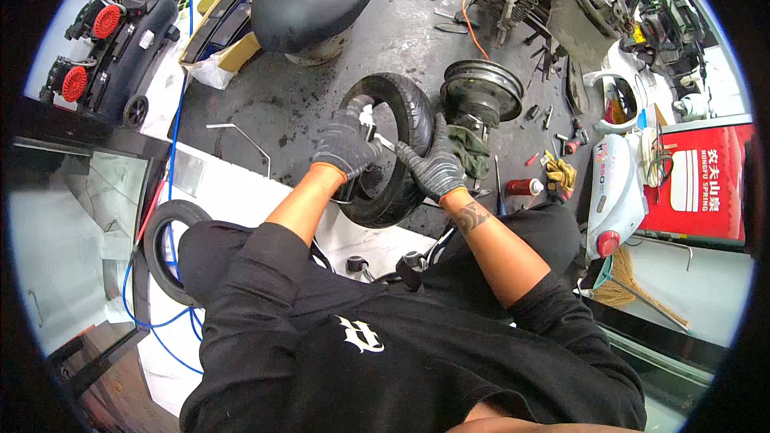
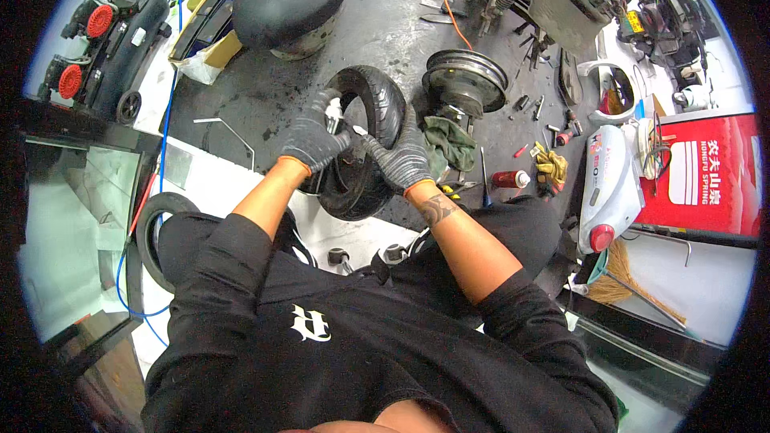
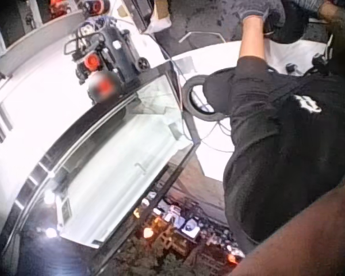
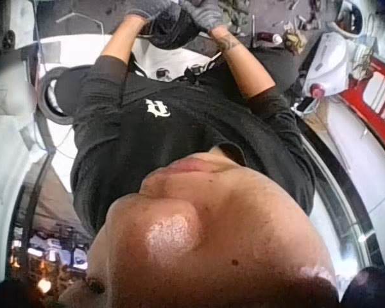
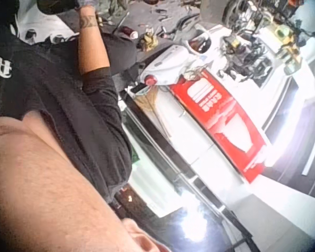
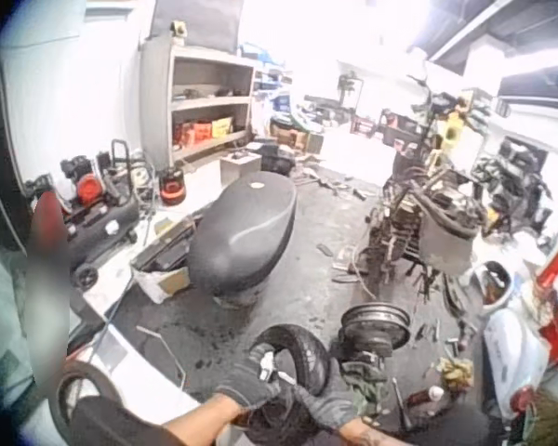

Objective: The person sits on the floor and wipes the inner and outer surfaces of a motorcycle tire with a cloth. They rotate the tire to access different areas and continue wiping until the tire appears clean.

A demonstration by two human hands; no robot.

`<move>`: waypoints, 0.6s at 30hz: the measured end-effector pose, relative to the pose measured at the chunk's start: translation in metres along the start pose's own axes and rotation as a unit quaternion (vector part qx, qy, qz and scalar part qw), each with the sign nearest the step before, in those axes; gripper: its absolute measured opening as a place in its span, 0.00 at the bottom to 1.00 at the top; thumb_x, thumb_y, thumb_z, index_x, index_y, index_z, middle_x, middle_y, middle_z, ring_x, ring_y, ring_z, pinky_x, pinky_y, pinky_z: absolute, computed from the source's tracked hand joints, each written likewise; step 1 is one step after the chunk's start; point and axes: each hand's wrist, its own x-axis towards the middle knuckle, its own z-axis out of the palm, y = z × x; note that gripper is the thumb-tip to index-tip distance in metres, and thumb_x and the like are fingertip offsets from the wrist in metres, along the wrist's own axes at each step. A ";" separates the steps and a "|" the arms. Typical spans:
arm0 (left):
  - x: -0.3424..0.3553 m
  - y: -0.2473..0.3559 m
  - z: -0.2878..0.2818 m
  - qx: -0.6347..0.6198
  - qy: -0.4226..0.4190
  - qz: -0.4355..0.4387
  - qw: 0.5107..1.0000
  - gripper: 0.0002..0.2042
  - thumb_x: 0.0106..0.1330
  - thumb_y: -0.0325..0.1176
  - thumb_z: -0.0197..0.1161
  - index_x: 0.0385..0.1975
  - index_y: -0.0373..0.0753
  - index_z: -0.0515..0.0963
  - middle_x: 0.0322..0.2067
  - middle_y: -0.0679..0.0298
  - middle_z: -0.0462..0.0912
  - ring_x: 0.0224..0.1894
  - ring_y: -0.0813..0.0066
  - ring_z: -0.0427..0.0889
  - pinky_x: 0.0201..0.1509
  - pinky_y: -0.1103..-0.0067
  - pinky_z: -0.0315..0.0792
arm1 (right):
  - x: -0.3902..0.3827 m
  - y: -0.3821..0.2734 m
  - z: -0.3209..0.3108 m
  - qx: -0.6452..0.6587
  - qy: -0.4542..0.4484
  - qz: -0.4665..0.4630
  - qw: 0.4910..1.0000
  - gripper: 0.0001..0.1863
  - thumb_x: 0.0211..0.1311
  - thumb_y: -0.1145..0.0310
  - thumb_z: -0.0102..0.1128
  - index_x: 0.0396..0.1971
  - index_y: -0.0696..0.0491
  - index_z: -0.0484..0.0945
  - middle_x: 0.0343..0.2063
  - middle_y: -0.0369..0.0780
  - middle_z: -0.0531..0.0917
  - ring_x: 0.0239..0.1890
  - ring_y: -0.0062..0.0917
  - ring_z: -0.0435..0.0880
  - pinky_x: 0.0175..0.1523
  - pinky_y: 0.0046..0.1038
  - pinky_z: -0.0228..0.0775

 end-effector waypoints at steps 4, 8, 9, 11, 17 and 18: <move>-0.001 -0.017 0.023 0.012 0.037 0.031 0.999 0.34 0.50 0.36 0.75 0.61 0.35 0.73 0.50 0.46 0.83 0.52 0.49 0.83 0.58 0.64 0.77 | -0.001 0.003 0.000 -0.018 0.016 -0.008 1.000 0.63 0.56 0.38 0.72 0.77 0.61 0.47 0.61 0.65 0.76 0.60 0.53 0.81 0.64 0.40 0.73; 0.009 -0.022 0.025 -0.073 0.037 -0.001 0.997 0.36 0.50 0.36 0.75 0.61 0.34 0.72 0.50 0.44 0.82 0.53 0.48 0.83 0.59 0.63 0.77 | 0.000 0.011 0.006 0.029 0.015 0.003 0.999 0.63 0.54 0.44 0.77 0.76 0.64 0.47 0.63 0.64 0.73 0.65 0.49 0.77 0.68 0.38 0.70; 0.011 -0.022 0.026 -0.028 0.051 -0.005 0.998 0.37 0.50 0.36 0.75 0.62 0.34 0.70 0.51 0.44 0.83 0.54 0.48 0.83 0.60 0.63 0.76 | 0.001 0.014 0.009 0.046 0.023 -0.012 0.999 0.63 0.54 0.45 0.78 0.76 0.65 0.47 0.64 0.64 0.72 0.66 0.48 0.76 0.69 0.37 0.69; 0.017 -0.024 0.026 -0.039 0.034 -0.060 0.997 0.39 0.51 0.35 0.75 0.66 0.38 0.68 0.54 0.44 0.80 0.58 0.46 0.81 0.63 0.62 0.75 | 0.003 0.017 0.012 0.055 0.025 -0.014 0.998 0.64 0.53 0.49 0.81 0.75 0.68 0.46 0.66 0.62 0.70 0.69 0.45 0.72 0.71 0.36 0.66; 0.033 -0.054 0.027 -0.029 0.030 -0.106 0.993 0.41 0.51 0.37 0.76 0.68 0.39 0.66 0.55 0.45 0.82 0.57 0.47 0.83 0.62 0.63 0.76 | 0.003 0.016 0.009 0.039 0.024 -0.016 0.999 0.64 0.52 0.47 0.79 0.76 0.66 0.46 0.63 0.62 0.74 0.64 0.47 0.78 0.68 0.37 0.70; 0.033 -0.062 0.026 -0.019 0.027 -0.118 0.992 0.42 0.52 0.37 0.76 0.70 0.40 0.64 0.55 0.45 0.82 0.57 0.47 0.83 0.62 0.63 0.75 | 0.003 0.014 0.008 0.057 0.011 -0.006 0.998 0.64 0.52 0.46 0.79 0.76 0.66 0.47 0.62 0.62 0.75 0.63 0.47 0.79 0.67 0.37 0.71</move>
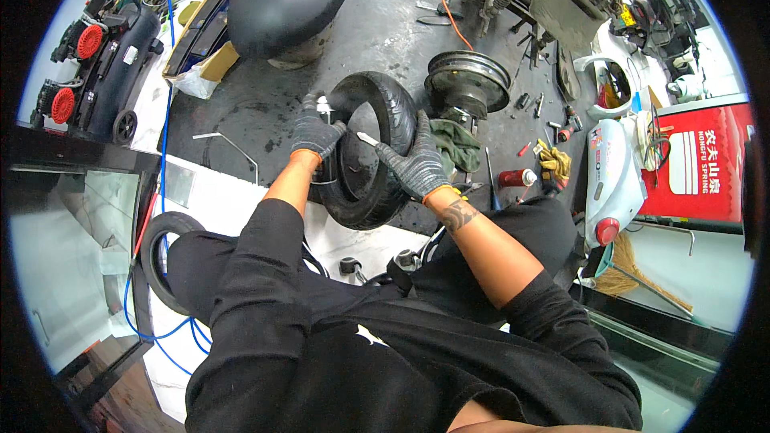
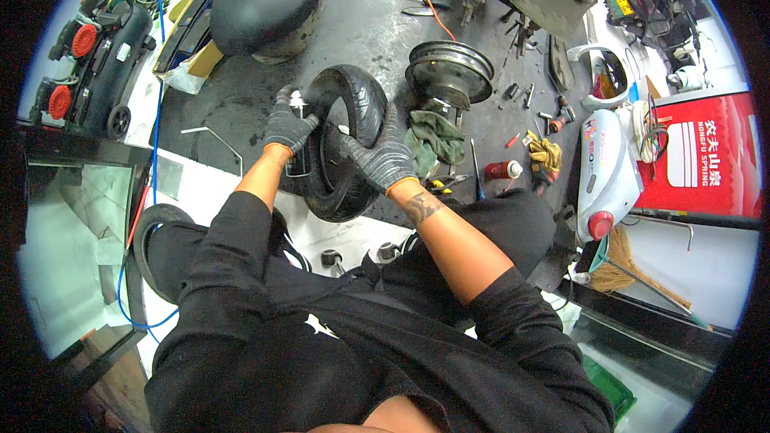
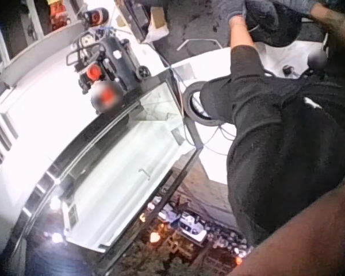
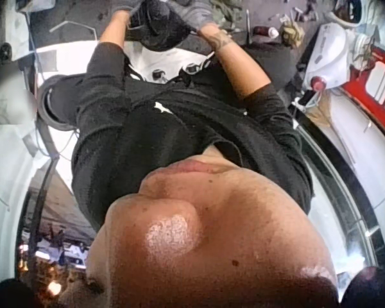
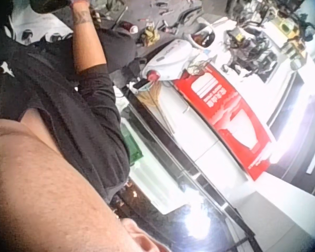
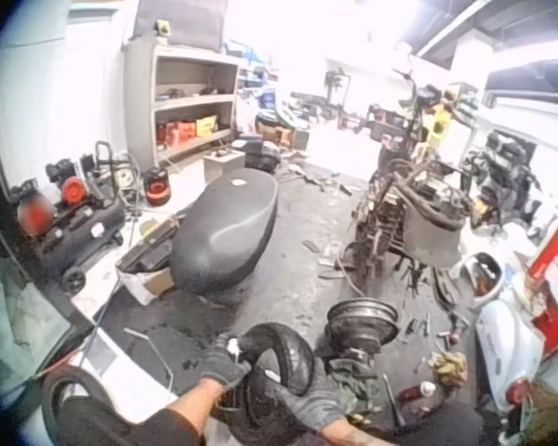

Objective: The person sits on the floor and wipes the inner and outer surfaces of a motorcycle tire with a cloth. They rotate the tire to access different areas and continue wiping until the tire appears clean.

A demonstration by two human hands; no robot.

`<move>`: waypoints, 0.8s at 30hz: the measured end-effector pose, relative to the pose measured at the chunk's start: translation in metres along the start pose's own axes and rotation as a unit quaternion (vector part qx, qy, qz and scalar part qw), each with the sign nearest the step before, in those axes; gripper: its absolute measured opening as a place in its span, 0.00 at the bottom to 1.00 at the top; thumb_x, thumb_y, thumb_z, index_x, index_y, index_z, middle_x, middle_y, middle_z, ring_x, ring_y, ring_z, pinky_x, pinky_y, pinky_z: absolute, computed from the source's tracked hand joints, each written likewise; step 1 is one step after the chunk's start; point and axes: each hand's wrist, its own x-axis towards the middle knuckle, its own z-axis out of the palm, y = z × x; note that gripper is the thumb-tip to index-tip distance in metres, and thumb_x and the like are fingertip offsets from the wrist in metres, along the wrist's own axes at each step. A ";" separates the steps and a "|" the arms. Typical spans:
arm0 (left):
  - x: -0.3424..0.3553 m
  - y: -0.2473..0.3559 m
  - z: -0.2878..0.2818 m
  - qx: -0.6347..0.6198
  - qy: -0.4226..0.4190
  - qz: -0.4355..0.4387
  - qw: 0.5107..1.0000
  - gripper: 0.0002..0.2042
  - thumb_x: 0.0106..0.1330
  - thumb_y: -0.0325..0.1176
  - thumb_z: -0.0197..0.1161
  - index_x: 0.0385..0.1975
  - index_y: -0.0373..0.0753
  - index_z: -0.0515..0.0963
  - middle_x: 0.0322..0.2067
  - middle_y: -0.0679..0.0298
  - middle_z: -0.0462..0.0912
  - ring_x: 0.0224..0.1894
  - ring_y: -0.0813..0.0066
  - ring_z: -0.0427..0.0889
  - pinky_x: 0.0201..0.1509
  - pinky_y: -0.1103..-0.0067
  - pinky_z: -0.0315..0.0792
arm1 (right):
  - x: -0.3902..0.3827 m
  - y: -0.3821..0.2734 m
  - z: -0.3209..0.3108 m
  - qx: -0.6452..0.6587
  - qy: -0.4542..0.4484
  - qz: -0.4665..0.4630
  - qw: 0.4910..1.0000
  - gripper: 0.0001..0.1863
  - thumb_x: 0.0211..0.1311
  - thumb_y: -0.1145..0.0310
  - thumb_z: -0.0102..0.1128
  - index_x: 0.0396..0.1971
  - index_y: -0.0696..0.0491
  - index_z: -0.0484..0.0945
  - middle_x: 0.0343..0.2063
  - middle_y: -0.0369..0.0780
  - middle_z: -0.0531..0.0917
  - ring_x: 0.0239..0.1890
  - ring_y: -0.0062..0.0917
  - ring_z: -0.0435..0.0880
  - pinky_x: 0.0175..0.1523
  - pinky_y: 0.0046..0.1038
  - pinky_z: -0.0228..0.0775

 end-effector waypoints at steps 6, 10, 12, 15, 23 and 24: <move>-0.013 -0.044 -0.004 0.102 -0.086 -0.072 0.988 0.46 0.53 0.42 0.76 0.73 0.41 0.60 0.59 0.42 0.80 0.61 0.43 0.80 0.65 0.62 0.74 | 0.002 -0.005 -0.009 -0.020 -0.017 0.020 0.999 0.65 0.52 0.39 0.74 0.75 0.67 0.48 0.67 0.65 0.68 0.69 0.54 0.72 0.71 0.40 0.66; -0.038 -0.064 -0.009 0.135 -0.157 -0.091 0.974 0.49 0.52 0.41 0.77 0.74 0.39 0.58 0.58 0.43 0.81 0.61 0.43 0.80 0.65 0.63 0.73 | 0.005 0.000 -0.007 -0.026 -0.009 0.005 1.000 0.65 0.52 0.39 0.74 0.75 0.68 0.48 0.66 0.65 0.69 0.68 0.54 0.73 0.71 0.41 0.67; -0.055 -0.070 -0.013 0.108 -0.168 -0.076 0.977 0.47 0.51 0.37 0.77 0.73 0.38 0.60 0.57 0.45 0.82 0.58 0.47 0.82 0.64 0.64 0.74 | 0.006 0.001 -0.006 -0.032 0.009 -0.011 0.999 0.65 0.52 0.39 0.74 0.75 0.67 0.48 0.66 0.65 0.70 0.67 0.55 0.73 0.70 0.41 0.67; -0.078 -0.072 -0.018 0.108 -0.217 -0.112 0.964 0.44 0.51 0.35 0.76 0.71 0.38 0.63 0.56 0.44 0.82 0.56 0.50 0.83 0.61 0.65 0.76 | 0.007 0.000 -0.006 -0.017 0.004 0.003 1.000 0.64 0.52 0.40 0.74 0.76 0.65 0.47 0.64 0.64 0.72 0.65 0.55 0.76 0.69 0.41 0.69; -0.118 -0.034 -0.033 0.092 -0.278 -0.152 0.944 0.46 0.50 0.38 0.77 0.71 0.36 0.62 0.53 0.47 0.84 0.54 0.54 0.85 0.60 0.68 0.77 | 0.005 -0.011 -0.011 -0.005 -0.011 0.022 1.000 0.67 0.48 0.40 0.79 0.74 0.69 0.50 0.64 0.63 0.73 0.66 0.52 0.76 0.69 0.38 0.70; -0.122 -0.028 -0.035 0.096 -0.292 -0.149 0.940 0.45 0.50 0.37 0.76 0.71 0.35 0.62 0.53 0.47 0.84 0.53 0.55 0.85 0.59 0.68 0.77 | 0.005 -0.011 -0.011 -0.010 -0.013 0.026 1.000 0.67 0.48 0.40 0.79 0.74 0.69 0.50 0.63 0.63 0.73 0.65 0.52 0.76 0.69 0.39 0.70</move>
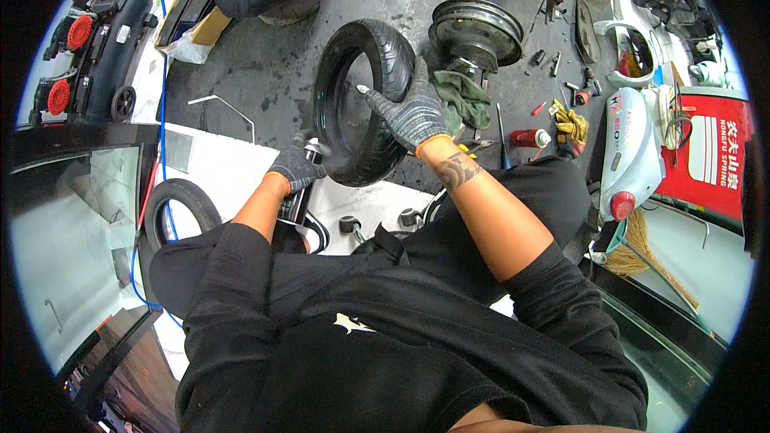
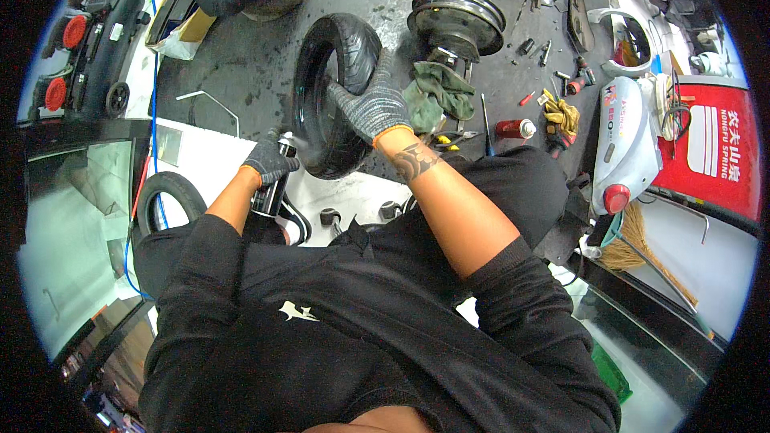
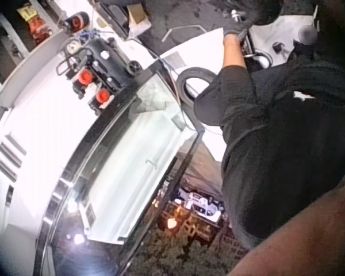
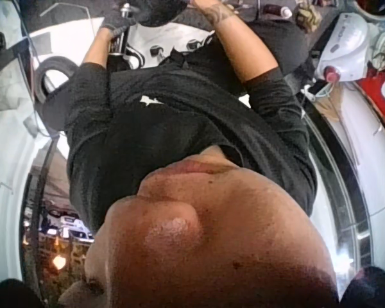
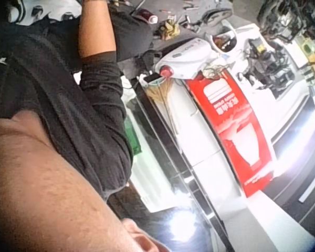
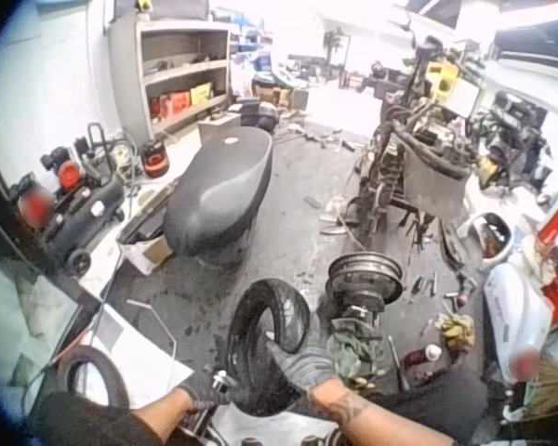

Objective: The person sits on the floor and wipes the inner and outer surfaces of a motorcycle tire with a cloth. They rotate the tire to access different areas and continue wiping until the tire appears clean.

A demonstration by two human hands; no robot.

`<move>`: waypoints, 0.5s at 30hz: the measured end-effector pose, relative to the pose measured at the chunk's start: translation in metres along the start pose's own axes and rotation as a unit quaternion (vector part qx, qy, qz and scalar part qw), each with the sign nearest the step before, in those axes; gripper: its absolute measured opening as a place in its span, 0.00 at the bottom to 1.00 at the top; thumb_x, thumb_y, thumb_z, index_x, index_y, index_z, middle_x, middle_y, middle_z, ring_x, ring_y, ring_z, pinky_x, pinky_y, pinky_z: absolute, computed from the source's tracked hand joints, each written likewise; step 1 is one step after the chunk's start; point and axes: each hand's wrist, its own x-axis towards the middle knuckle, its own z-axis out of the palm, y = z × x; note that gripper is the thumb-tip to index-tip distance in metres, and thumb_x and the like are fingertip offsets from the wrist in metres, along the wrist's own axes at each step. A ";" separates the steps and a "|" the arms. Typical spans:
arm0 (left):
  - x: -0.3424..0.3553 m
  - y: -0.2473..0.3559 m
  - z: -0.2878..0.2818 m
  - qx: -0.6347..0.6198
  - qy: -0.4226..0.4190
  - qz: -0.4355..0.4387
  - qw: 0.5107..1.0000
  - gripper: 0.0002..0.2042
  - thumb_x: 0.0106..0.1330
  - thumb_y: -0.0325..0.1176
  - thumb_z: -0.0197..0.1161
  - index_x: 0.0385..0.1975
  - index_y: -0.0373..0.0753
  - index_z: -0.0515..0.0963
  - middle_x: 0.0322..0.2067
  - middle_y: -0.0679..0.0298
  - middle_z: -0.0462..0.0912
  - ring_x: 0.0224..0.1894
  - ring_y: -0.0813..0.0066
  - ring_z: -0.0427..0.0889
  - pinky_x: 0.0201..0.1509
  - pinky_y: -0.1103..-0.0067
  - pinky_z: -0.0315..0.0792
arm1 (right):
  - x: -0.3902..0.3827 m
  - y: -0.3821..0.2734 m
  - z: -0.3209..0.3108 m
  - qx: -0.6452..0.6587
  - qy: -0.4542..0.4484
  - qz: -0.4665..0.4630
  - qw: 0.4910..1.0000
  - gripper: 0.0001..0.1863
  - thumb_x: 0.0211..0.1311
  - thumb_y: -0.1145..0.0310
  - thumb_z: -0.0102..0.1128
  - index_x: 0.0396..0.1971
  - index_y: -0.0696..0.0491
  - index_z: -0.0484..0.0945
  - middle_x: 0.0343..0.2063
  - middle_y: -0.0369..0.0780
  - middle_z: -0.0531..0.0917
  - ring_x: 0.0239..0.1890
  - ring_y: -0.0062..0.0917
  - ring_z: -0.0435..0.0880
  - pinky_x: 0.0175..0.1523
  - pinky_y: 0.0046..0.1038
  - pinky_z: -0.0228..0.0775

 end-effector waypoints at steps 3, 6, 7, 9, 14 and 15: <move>-0.017 0.012 0.002 -0.012 -0.018 0.060 0.998 0.44 0.51 0.37 0.75 0.70 0.35 0.62 0.52 0.48 0.83 0.52 0.57 0.85 0.58 0.69 0.77 | 0.000 0.001 0.002 -0.011 0.009 -0.008 1.000 0.67 0.48 0.39 0.79 0.74 0.69 0.51 0.63 0.64 0.74 0.65 0.53 0.76 0.69 0.40 0.70; -0.029 0.021 0.006 -0.019 -0.023 0.091 0.995 0.43 0.51 0.36 0.75 0.69 0.36 0.63 0.53 0.49 0.83 0.52 0.57 0.85 0.60 0.69 0.77 | -0.001 0.001 0.004 -0.027 0.012 -0.006 1.000 0.67 0.48 0.38 0.78 0.74 0.69 0.51 0.63 0.64 0.73 0.65 0.53 0.76 0.69 0.40 0.70; -0.032 0.024 0.007 -0.004 -0.019 0.098 0.995 0.43 0.51 0.36 0.75 0.69 0.36 0.63 0.53 0.50 0.83 0.52 0.57 0.85 0.60 0.69 0.77 | -0.001 0.001 0.005 -0.027 0.017 -0.018 0.999 0.67 0.48 0.38 0.78 0.74 0.69 0.51 0.63 0.64 0.73 0.65 0.53 0.76 0.69 0.40 0.70; -0.037 0.031 0.007 0.022 0.000 0.114 0.993 0.42 0.52 0.35 0.76 0.69 0.36 0.63 0.54 0.53 0.82 0.52 0.61 0.84 0.60 0.70 0.77 | -0.002 0.001 0.004 -0.029 0.025 -0.029 0.999 0.68 0.47 0.37 0.78 0.74 0.69 0.51 0.64 0.64 0.73 0.66 0.53 0.76 0.69 0.40 0.70; -0.043 0.053 -0.005 -0.101 0.018 0.155 0.983 0.42 0.54 0.36 0.79 0.68 0.35 0.64 0.53 0.55 0.81 0.51 0.69 0.83 0.58 0.73 0.77 | -0.006 -0.002 0.000 -0.009 0.000 -0.011 1.000 0.63 0.56 0.37 0.71 0.75 0.68 0.50 0.62 0.66 0.74 0.66 0.55 0.75 0.69 0.42 0.69; -0.042 0.058 -0.010 -0.117 0.032 0.161 0.979 0.42 0.54 0.36 0.78 0.68 0.35 0.64 0.52 0.54 0.81 0.52 0.68 0.83 0.58 0.73 0.77 | -0.007 -0.002 -0.001 -0.001 -0.008 -0.004 1.000 0.60 0.59 0.36 0.67 0.75 0.67 0.50 0.62 0.66 0.74 0.66 0.55 0.75 0.69 0.42 0.68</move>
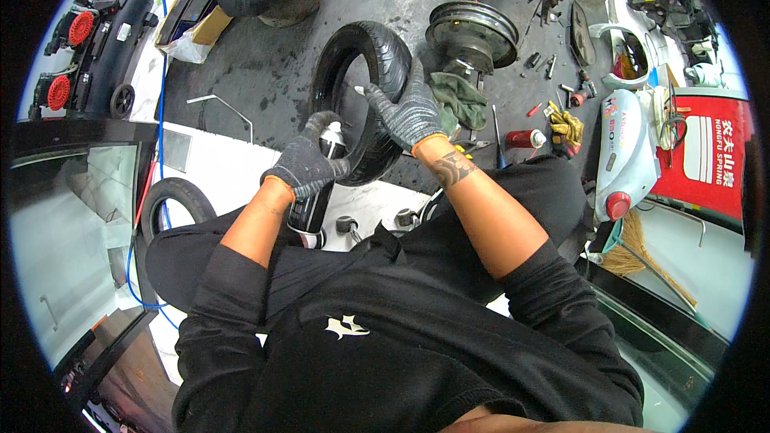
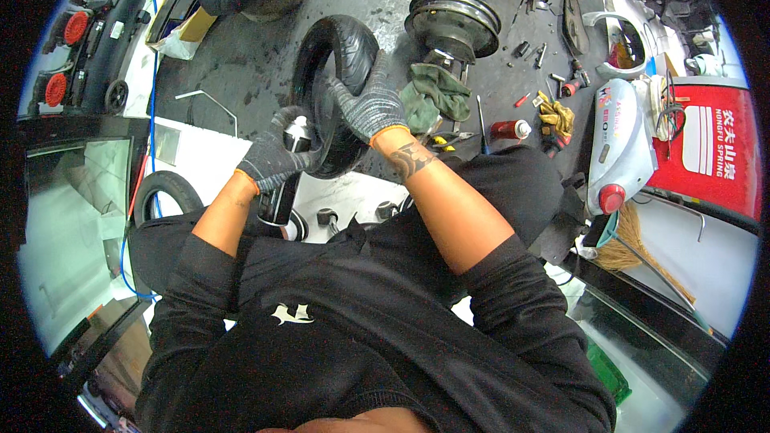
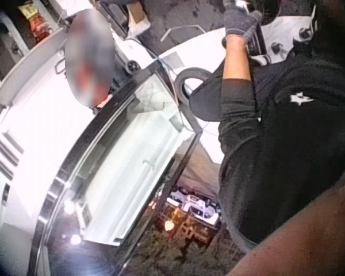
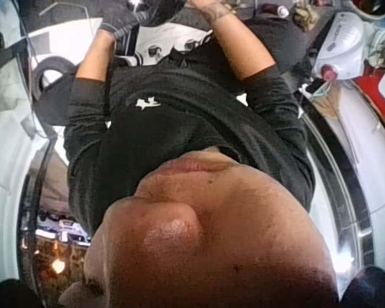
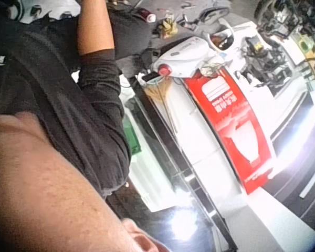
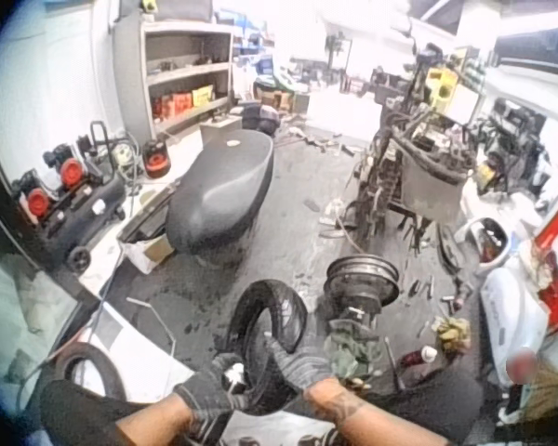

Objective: The person sits on the floor and wipes the inner and outer surfaces of a motorcycle tire with a cloth. They rotate the tire to access different areas and continue wiping until the tire appears clean.

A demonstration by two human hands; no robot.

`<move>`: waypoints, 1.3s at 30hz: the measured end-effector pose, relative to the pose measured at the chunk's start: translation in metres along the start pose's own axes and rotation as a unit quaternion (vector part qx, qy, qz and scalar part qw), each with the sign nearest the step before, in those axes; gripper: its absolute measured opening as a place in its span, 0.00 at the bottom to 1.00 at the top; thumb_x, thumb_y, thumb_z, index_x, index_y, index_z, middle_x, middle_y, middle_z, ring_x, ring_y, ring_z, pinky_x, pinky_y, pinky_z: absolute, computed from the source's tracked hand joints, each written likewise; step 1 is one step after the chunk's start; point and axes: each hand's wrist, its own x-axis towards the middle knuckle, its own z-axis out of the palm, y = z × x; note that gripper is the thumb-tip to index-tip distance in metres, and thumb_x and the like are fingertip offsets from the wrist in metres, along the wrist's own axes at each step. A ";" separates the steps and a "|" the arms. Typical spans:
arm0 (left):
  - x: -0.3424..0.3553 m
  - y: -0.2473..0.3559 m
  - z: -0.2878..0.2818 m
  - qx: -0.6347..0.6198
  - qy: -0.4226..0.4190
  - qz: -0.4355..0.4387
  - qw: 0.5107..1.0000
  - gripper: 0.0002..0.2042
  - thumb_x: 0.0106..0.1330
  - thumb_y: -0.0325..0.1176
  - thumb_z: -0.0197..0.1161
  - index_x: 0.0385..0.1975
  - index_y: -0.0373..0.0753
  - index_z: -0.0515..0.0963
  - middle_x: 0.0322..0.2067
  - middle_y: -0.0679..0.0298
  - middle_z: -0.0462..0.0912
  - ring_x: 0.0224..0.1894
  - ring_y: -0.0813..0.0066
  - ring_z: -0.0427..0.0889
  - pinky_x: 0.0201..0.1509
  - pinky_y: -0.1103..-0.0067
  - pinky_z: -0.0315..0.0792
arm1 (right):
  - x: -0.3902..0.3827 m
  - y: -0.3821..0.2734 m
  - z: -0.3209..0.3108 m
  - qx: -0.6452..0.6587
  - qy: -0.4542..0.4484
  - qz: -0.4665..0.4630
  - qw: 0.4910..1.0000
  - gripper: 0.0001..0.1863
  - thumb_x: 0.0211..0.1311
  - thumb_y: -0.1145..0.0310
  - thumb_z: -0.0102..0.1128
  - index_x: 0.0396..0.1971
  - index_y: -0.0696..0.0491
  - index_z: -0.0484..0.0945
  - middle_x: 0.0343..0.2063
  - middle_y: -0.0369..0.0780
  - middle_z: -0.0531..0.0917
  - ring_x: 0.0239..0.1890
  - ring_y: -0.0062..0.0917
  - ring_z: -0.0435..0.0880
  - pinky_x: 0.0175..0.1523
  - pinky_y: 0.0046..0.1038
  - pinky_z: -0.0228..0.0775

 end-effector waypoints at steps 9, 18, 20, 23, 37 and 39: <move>0.066 0.028 -0.026 0.036 0.164 0.096 0.981 0.40 0.54 0.38 0.77 0.68 0.38 0.65 0.57 0.48 0.80 0.60 0.54 0.80 0.66 0.66 0.73 | 0.000 0.008 0.005 0.006 -0.007 0.002 1.000 0.44 0.77 0.40 0.42 0.77 0.60 0.51 0.69 0.64 0.66 0.71 0.58 0.66 0.76 0.43 0.57; 0.131 0.023 -0.052 0.044 0.268 0.047 0.961 0.43 0.55 0.39 0.76 0.70 0.39 0.60 0.53 0.46 0.83 0.55 0.50 0.84 0.62 0.65 0.76 | 0.003 0.009 0.004 -0.032 -0.021 0.022 0.999 0.46 0.76 0.38 0.38 0.78 0.59 0.45 0.64 0.67 0.70 0.64 0.58 0.74 0.68 0.46 0.66; 0.139 0.007 -0.068 0.041 0.318 0.021 0.947 0.47 0.55 0.41 0.78 0.72 0.39 0.56 0.52 0.47 0.83 0.55 0.52 0.84 0.62 0.65 0.75 | 0.001 0.005 0.000 -0.050 -0.026 0.026 0.998 0.49 0.73 0.35 0.40 0.79 0.57 0.43 0.60 0.68 0.73 0.59 0.59 0.79 0.64 0.48 0.71; 0.145 -0.035 -0.097 -0.012 0.378 0.009 0.926 0.51 0.54 0.42 0.79 0.73 0.33 0.54 0.57 0.44 0.80 0.59 0.51 0.82 0.64 0.64 0.74 | 0.000 -0.002 -0.005 -0.046 -0.043 0.037 0.997 0.57 0.65 0.32 0.53 0.78 0.60 0.44 0.62 0.67 0.73 0.62 0.57 0.78 0.67 0.45 0.70; 0.163 -0.284 -0.164 -0.087 0.249 -0.141 0.954 0.36 0.66 0.53 0.66 0.68 0.37 0.69 0.64 0.59 0.76 0.64 0.62 0.73 0.67 0.70 0.69 | -0.002 0.004 -0.008 0.013 -0.017 0.054 0.998 0.67 0.42 0.47 0.80 0.77 0.57 0.48 0.63 0.64 0.72 0.64 0.56 0.75 0.68 0.46 0.68; 0.170 -0.261 -0.189 0.399 0.193 -0.207 0.872 0.49 0.55 0.56 0.77 0.72 0.34 0.64 0.70 0.52 0.72 0.73 0.58 0.68 0.76 0.69 0.63 | 0.002 0.003 -0.009 0.095 -0.024 0.070 0.993 0.68 0.41 0.48 0.80 0.78 0.55 0.46 0.57 0.63 0.79 0.56 0.56 0.82 0.62 0.45 0.75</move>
